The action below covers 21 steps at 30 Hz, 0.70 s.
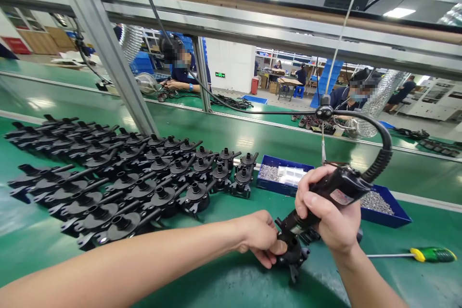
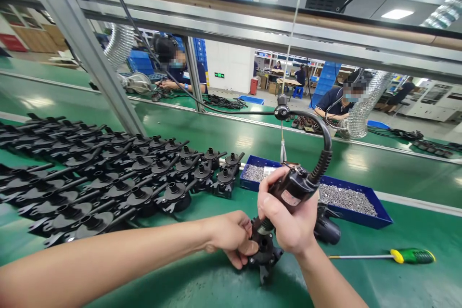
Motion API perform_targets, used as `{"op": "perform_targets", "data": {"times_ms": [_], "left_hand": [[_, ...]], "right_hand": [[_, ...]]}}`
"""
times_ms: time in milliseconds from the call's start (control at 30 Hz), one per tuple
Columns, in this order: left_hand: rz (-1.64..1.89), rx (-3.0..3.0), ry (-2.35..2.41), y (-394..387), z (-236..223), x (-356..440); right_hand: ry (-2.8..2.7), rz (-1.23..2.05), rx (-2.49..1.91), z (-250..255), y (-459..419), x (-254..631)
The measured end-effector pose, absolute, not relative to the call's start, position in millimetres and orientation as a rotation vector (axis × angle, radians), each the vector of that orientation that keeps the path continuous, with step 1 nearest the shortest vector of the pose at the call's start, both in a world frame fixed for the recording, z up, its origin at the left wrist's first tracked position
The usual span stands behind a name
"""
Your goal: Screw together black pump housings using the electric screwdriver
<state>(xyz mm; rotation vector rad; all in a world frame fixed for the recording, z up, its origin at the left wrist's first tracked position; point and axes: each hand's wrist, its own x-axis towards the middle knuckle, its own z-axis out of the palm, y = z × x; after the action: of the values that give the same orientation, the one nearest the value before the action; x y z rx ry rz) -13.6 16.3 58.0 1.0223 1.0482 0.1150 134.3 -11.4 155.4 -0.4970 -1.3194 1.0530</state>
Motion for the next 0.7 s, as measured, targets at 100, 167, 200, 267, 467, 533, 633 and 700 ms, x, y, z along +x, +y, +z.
{"op": "perform_targets", "data": {"times_ms": [100, 167, 200, 267, 467, 533, 633, 700], "left_hand": [[0.107, 1.023, 1.049, 14.6, 54.1, -12.3], [0.093, 1.018, 1.045, 13.3, 51.8, -11.5], [0.086, 1.015, 1.043, 12.9, 50.8, -11.2], [0.081, 1.01, 1.039, 12.1, 49.1, -10.8], [0.13, 1.032, 1.02, 10.4, 40.8, -10.9], [0.137, 1.039, 1.01, 10.3, 36.3, -11.7], [0.163, 1.053, 0.978, 10.2, 29.8, -13.6], [0.187, 1.064, 0.945, 10.1, 26.7, -14.8]], "right_hand": [[-1.34, 1.043, -0.514, 151.8, -11.8, 131.3], [-1.356, 1.036, -0.535, 150.2, -12.3, 129.6], [-1.365, 1.03, -0.542, 150.1, -12.4, 129.1], [-1.377, 1.017, -0.555, 151.5, -12.3, 129.6], [-1.622, 1.297, -0.404, 157.4, -8.5, 131.8], [-1.599, 1.2, -0.567, 155.6, -8.6, 125.4], [-1.412, 0.895, -0.86, 151.8, -10.9, 112.4], [-1.437, 0.943, -0.814, 150.7, -12.5, 107.6]]}}
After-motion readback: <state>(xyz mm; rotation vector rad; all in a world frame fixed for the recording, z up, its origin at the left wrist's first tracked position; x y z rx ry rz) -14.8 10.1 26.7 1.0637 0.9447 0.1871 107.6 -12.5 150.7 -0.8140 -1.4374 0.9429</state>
